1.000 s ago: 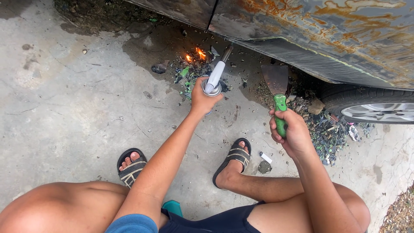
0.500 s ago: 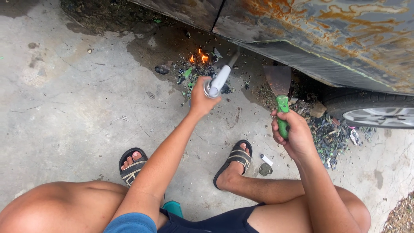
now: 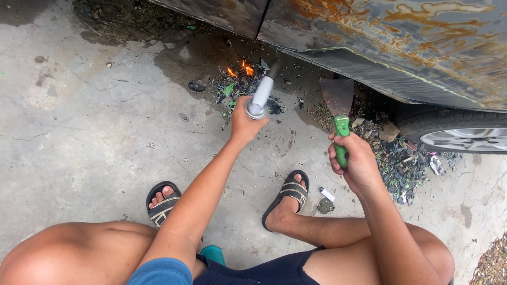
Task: Using a blowtorch to heat and soften paint on a car door, then scraping it off with a putty knife.
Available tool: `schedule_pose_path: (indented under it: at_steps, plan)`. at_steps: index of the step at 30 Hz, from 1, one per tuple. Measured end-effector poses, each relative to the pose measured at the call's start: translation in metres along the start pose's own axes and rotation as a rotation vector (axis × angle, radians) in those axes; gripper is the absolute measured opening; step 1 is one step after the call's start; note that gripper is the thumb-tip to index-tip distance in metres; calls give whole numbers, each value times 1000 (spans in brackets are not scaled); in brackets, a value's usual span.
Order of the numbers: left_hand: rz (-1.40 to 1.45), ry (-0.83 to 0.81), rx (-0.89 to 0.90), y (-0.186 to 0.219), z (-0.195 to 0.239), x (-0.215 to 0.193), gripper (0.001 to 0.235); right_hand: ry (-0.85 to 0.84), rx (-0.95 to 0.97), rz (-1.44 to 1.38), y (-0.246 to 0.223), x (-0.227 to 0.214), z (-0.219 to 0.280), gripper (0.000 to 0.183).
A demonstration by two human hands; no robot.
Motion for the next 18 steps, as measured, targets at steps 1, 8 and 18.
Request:
schedule_pose_path:
  at_steps: [1, 8, 18]
  plan:
    - [0, 1, 2, 6, 0, -5, 71, -1, -2, -1, 1, 0, -1, 19]
    - [-22, 32, 82, 25, 1, -15, 72, -6, 7, -18, 2, 0, 0, 20]
    - [2, -76, 9, 22, 7, 13, 74, 7, 6, -22, -6, -5, 2, 20]
Point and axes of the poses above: each hand's wrist, its own z-axis away from the middle knuckle, its own x-axis out of the palm, y = z × x, the point moved 8 cm from there along -z, towards the middle knuckle, and after that the axes turned 15 degrees about -z, right-handed, at the moved point
